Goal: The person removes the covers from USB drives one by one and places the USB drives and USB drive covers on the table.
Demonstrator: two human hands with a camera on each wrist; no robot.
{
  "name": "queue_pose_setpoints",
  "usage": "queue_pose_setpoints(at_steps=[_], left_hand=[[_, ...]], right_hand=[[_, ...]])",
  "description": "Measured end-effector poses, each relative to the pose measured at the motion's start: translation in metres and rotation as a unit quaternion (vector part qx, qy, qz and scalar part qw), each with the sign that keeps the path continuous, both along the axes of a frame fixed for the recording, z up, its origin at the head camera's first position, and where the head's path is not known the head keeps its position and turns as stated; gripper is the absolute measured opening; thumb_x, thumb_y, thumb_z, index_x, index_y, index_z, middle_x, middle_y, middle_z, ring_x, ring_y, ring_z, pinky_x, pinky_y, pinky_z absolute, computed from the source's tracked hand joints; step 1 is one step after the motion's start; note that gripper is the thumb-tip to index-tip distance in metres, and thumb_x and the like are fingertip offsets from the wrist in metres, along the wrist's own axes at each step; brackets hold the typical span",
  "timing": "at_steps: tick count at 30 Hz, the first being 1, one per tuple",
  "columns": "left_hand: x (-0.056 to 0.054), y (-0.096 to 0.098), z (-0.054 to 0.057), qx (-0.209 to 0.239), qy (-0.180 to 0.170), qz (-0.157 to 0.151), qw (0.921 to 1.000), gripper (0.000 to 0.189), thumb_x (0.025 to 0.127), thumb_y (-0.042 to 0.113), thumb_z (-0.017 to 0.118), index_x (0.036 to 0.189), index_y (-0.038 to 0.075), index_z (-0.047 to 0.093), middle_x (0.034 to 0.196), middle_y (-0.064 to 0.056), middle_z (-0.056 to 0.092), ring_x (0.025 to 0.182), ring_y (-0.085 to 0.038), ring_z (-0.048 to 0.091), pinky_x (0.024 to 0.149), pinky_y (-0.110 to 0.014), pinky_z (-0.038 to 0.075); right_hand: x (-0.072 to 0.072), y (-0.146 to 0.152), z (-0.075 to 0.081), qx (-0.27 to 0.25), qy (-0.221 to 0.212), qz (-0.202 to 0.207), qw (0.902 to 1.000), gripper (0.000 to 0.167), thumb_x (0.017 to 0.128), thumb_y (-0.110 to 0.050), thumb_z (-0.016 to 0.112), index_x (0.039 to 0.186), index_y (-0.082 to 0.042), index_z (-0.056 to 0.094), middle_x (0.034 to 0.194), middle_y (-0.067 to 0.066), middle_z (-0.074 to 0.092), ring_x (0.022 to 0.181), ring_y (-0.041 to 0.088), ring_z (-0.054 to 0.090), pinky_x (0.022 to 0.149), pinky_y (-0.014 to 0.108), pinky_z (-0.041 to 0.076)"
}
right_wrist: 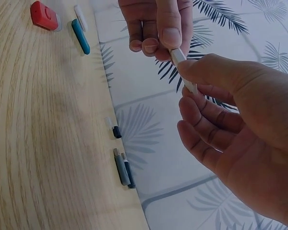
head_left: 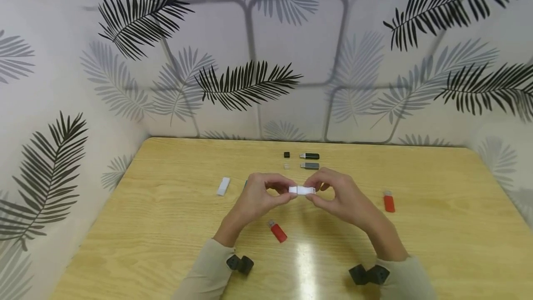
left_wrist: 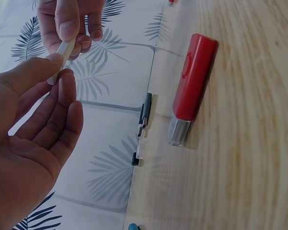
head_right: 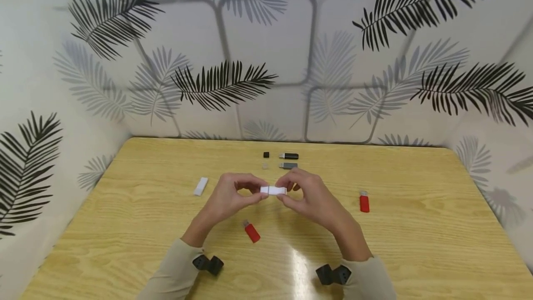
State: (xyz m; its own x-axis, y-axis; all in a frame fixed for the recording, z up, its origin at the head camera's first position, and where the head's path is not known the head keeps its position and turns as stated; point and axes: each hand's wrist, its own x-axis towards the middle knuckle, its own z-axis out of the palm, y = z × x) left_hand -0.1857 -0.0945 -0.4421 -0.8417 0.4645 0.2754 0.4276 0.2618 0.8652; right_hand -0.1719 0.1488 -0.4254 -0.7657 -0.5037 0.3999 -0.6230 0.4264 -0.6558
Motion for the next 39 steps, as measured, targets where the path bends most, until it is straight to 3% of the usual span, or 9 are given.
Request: queue_pose_setpoints(at_steps=[11, 23, 32, 39], left_hand=[[-0.002, -0.001, -0.002, 0.01, -0.003, -0.008, 0.9999, 0.014, 0.089, 0.008, 0.081, 0.103, 0.008, 0.08, 0.092, 0.005, 0.075, 0.08, -0.01, 0.068, 0.075, -0.043, 0.06], [-0.001, -0.002, 0.005, 0.01, 0.01, -0.018, 0.9997, 0.015, 0.088, 0.007, 0.082, 0.103, 0.007, 0.08, 0.091, 0.003, 0.075, 0.079, -0.01, 0.069, 0.072, -0.041, 0.06], [0.0, -0.005, 0.007, 0.034, 0.003, -0.028, 0.999, 0.014, 0.086, 0.005, 0.083, 0.101, 0.006, 0.08, 0.09, 0.002, 0.075, 0.08, -0.013, 0.068, 0.078, -0.052, 0.059], [0.0, -0.006, 0.016, 0.025, 0.009, -0.023, 0.9994, 0.013, 0.086, 0.008, 0.084, 0.099, 0.009, 0.081, 0.088, 0.004, 0.075, 0.079, -0.012, 0.068, 0.074, -0.038, 0.059]], right_hand=[[0.0, 0.001, 0.0, -0.009, 0.006, 0.011, 0.9999, 0.021, 0.087, 0.001, 0.08, 0.102, -0.011, 0.071, 0.098, -0.006, 0.068, 0.087, 0.011, 0.064, 0.078, 0.037, 0.058], [0.001, 0.002, 0.002, -0.019, 0.022, 0.02, 0.9994, 0.024, 0.086, 0.003, 0.08, 0.101, -0.012, 0.072, 0.098, -0.007, 0.069, 0.087, 0.011, 0.065, 0.077, 0.032, 0.058], [0.003, 0.001, 0.006, -0.027, 0.046, 0.034, 0.998, 0.024, 0.086, 0.004, 0.08, 0.103, -0.011, 0.072, 0.098, -0.005, 0.069, 0.087, 0.012, 0.065, 0.078, 0.028, 0.057], [0.004, 0.0, 0.011, -0.029, 0.056, 0.03, 0.9976, 0.025, 0.086, 0.003, 0.08, 0.104, -0.012, 0.072, 0.099, -0.006, 0.07, 0.088, 0.012, 0.065, 0.079, 0.029, 0.057]])
